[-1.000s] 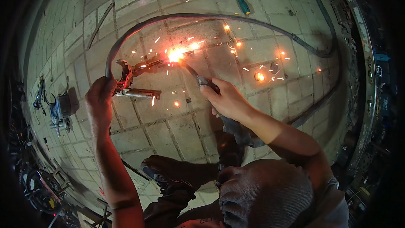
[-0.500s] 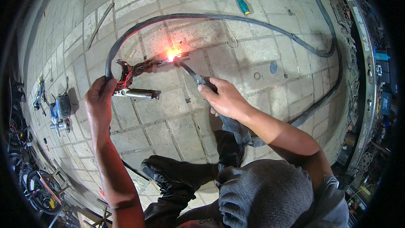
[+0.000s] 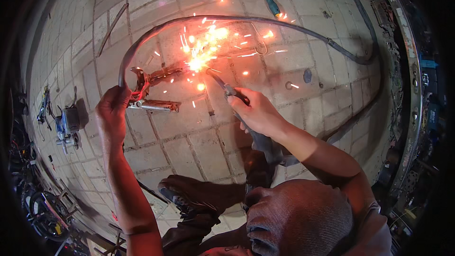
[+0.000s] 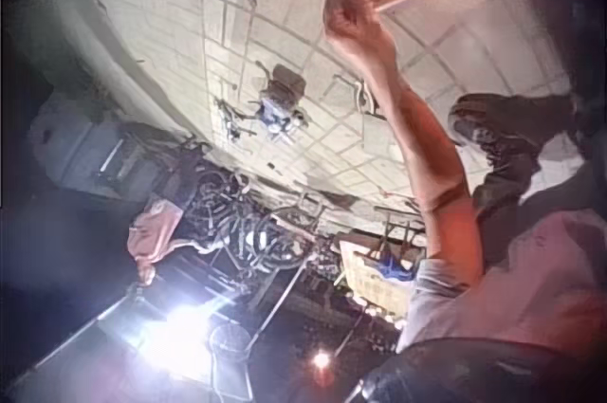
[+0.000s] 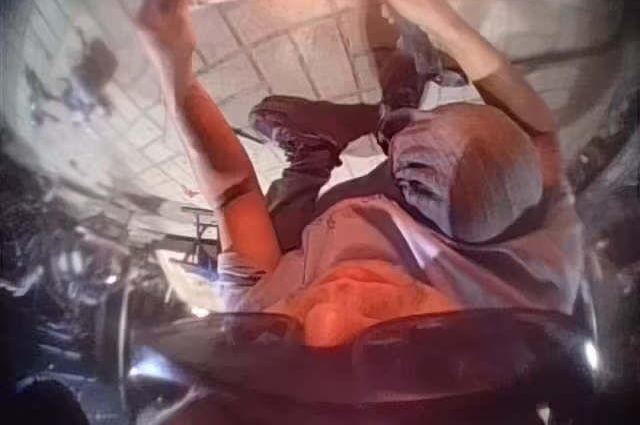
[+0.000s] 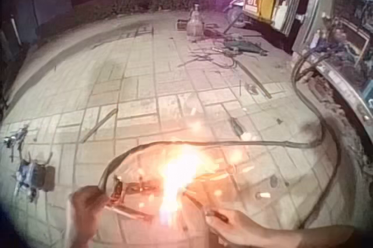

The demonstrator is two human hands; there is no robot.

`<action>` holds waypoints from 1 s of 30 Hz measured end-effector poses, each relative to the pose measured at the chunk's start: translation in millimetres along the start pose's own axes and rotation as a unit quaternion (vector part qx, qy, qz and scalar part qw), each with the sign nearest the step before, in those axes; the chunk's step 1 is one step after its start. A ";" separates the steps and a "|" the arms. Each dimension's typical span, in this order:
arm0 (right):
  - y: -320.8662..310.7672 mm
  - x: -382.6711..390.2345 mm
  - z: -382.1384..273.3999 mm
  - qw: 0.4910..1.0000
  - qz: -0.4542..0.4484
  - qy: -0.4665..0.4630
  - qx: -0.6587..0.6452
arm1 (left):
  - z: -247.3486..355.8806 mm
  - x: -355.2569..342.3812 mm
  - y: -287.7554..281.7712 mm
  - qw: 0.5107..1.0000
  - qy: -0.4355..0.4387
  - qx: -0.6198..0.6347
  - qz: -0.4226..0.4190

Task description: The person welds a curved metal frame using a handheld welding torch, producing bright sparks and molten metal. After welding, the person walks to a cluttered workbench, picks up a small metal piece, and places it on the bench.

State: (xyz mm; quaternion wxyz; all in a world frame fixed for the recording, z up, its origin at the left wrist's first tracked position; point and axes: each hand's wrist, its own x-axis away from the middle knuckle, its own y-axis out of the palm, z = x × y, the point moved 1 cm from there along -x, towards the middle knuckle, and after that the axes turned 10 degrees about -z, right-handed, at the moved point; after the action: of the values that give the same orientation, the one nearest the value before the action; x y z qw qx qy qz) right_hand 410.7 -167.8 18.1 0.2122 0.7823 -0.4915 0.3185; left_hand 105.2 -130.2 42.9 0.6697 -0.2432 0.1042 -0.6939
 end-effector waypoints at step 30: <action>-13.3 9.8 17.9 0.996 0.068 -0.039 0.051 | -21.4 -13.2 -17.1 0.993 -0.005 -0.116 -0.003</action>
State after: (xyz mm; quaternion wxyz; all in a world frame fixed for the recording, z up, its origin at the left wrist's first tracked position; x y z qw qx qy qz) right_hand 431.0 -179.9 12.2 0.1308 0.7689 -0.5345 0.3255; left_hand 79.7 -119.8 30.0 0.6354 -0.3228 0.1799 -0.6781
